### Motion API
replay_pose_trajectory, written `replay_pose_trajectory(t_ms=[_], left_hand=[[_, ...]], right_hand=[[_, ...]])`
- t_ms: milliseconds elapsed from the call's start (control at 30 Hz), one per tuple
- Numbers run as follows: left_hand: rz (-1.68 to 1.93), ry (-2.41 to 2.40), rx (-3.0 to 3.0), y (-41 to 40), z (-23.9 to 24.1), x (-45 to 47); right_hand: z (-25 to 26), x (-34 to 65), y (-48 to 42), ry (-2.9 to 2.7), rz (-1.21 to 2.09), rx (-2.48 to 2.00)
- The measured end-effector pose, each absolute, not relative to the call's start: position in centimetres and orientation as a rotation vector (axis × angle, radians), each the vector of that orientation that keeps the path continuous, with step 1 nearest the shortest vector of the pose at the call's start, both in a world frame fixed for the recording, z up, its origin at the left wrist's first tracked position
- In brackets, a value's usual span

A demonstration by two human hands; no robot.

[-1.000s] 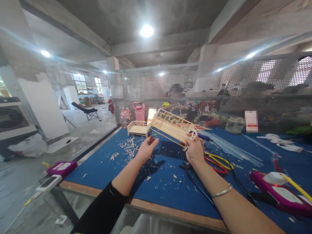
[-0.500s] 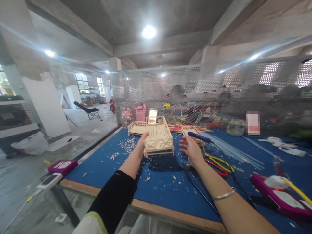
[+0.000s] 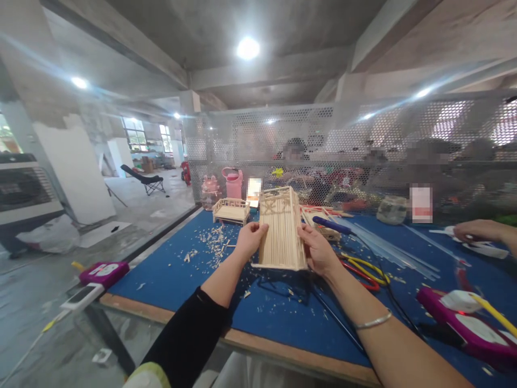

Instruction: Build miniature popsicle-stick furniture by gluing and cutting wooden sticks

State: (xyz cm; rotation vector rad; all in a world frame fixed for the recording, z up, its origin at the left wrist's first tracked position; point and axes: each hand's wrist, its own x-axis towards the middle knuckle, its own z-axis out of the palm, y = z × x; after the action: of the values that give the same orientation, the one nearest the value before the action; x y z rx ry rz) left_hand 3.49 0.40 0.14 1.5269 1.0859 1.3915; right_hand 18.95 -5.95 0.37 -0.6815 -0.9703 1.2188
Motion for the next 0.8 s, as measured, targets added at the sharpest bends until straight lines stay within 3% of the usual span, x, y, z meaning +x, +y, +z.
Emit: replay_pose_trajectory(t_ms=[400, 800], left_hand=[[1.003, 0.717, 1.234, -1.1, 2.4, 2.3], [1.055, 0.685, 0.978, -1.3, 1.9, 3.5]], right_hand=[[0.9, 19.6, -6.7, -1.144, 1.287, -0.7], [1.3, 20.6, -6.4, -0.967, 1.263, -0.703]])
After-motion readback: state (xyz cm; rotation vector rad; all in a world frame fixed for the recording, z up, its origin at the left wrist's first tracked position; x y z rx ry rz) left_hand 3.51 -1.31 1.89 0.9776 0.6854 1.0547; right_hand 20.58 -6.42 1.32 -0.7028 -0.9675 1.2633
